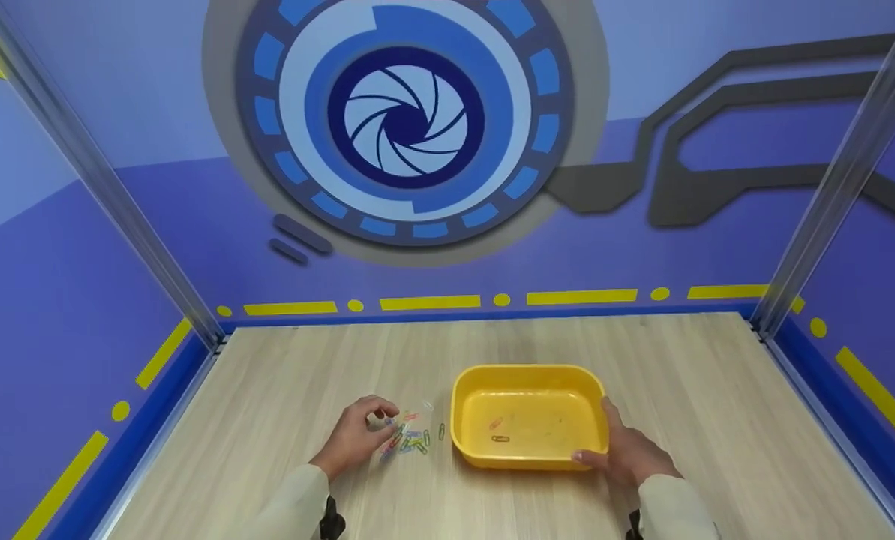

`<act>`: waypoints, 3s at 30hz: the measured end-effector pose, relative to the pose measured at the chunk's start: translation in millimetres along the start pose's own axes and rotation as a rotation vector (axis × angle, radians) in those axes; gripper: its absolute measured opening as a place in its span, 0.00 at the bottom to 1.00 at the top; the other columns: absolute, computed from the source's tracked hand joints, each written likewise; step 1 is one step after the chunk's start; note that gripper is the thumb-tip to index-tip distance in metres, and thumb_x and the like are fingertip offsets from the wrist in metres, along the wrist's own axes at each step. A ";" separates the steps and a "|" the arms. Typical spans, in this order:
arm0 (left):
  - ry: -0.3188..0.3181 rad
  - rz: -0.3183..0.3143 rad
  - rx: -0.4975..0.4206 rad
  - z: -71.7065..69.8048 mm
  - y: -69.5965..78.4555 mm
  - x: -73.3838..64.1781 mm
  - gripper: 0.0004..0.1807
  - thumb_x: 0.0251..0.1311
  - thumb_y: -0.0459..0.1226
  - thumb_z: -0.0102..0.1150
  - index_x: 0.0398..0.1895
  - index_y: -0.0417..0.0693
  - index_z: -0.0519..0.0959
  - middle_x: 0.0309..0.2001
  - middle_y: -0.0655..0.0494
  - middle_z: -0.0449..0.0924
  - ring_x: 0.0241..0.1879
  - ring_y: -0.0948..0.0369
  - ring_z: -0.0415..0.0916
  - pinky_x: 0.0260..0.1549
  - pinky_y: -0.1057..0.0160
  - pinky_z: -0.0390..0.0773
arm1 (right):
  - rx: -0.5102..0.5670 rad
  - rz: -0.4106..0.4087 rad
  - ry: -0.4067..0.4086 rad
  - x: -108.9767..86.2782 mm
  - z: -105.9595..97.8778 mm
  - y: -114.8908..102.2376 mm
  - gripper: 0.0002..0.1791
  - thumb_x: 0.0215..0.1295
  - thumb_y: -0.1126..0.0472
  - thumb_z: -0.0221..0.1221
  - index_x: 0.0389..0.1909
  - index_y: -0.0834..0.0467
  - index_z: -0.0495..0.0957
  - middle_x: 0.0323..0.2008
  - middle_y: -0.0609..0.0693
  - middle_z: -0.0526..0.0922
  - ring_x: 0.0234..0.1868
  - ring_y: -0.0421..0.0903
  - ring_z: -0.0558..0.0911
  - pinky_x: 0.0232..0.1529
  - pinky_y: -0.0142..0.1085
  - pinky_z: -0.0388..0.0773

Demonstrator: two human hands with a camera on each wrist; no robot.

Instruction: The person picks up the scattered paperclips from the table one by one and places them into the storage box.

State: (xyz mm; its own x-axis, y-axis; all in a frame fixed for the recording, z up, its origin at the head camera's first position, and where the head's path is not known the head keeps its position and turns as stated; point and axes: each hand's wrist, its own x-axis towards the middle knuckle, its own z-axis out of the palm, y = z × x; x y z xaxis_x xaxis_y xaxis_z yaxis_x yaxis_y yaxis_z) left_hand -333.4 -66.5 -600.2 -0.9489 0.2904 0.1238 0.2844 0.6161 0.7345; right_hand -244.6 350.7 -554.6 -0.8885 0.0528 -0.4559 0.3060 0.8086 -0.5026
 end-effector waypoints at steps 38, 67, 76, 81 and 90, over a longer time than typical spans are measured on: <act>-0.051 -0.009 0.168 22.5 -0.7 7.9 0.12 0.47 0.35 0.65 0.37 0.55 0.79 0.37 0.65 0.76 0.41 0.64 0.71 0.43 0.61 0.72 | 0.038 0.039 -0.021 -3.5 0.2 -1.4 0.70 0.38 0.25 0.55 0.69 0.57 0.25 0.66 0.68 0.54 0.57 0.64 0.65 0.58 0.65 0.51; -0.042 0.007 0.229 32.2 -0.7 13.6 0.11 0.48 0.33 0.63 0.34 0.57 0.78 0.34 0.65 0.75 0.36 0.66 0.68 0.38 0.63 0.68 | 0.030 0.046 -0.012 -3.3 0.1 -1.1 0.69 0.40 0.26 0.56 0.69 0.55 0.24 0.65 0.67 0.56 0.56 0.63 0.66 0.58 0.65 0.52; -0.025 0.036 0.233 33.4 -1.1 13.7 0.08 0.50 0.32 0.61 0.29 0.57 0.78 0.30 0.64 0.75 0.31 0.68 0.65 0.33 0.66 0.65 | 0.024 0.041 -0.010 -4.3 0.6 -1.3 0.70 0.38 0.24 0.55 0.69 0.56 0.25 0.65 0.68 0.55 0.56 0.63 0.65 0.58 0.64 0.51; -0.021 0.047 0.241 33.2 -0.6 13.5 0.07 0.51 0.33 0.61 0.29 0.58 0.78 0.29 0.64 0.75 0.31 0.68 0.65 0.34 0.65 0.64 | 0.031 0.036 -0.012 -4.9 0.8 -1.9 0.69 0.39 0.25 0.55 0.69 0.57 0.26 0.66 0.68 0.54 0.57 0.64 0.64 0.59 0.64 0.51; -0.007 0.002 0.212 30.3 3.5 13.0 0.06 0.53 0.35 0.60 0.31 0.59 0.78 0.31 0.67 0.72 0.33 0.68 0.66 0.34 0.68 0.66 | 0.049 0.041 -0.022 -4.5 -0.4 -1.4 0.70 0.37 0.24 0.55 0.69 0.56 0.24 0.66 0.68 0.54 0.58 0.65 0.63 0.58 0.65 0.51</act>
State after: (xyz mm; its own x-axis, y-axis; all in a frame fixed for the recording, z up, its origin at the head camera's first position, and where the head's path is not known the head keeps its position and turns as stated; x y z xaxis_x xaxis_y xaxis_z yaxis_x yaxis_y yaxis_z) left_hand -340.7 -38.4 -616.2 -0.9473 0.2968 0.1202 0.3099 0.7552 0.5776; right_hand -241.2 349.5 -551.6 -0.8670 0.0721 -0.4931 0.3590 0.7765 -0.5179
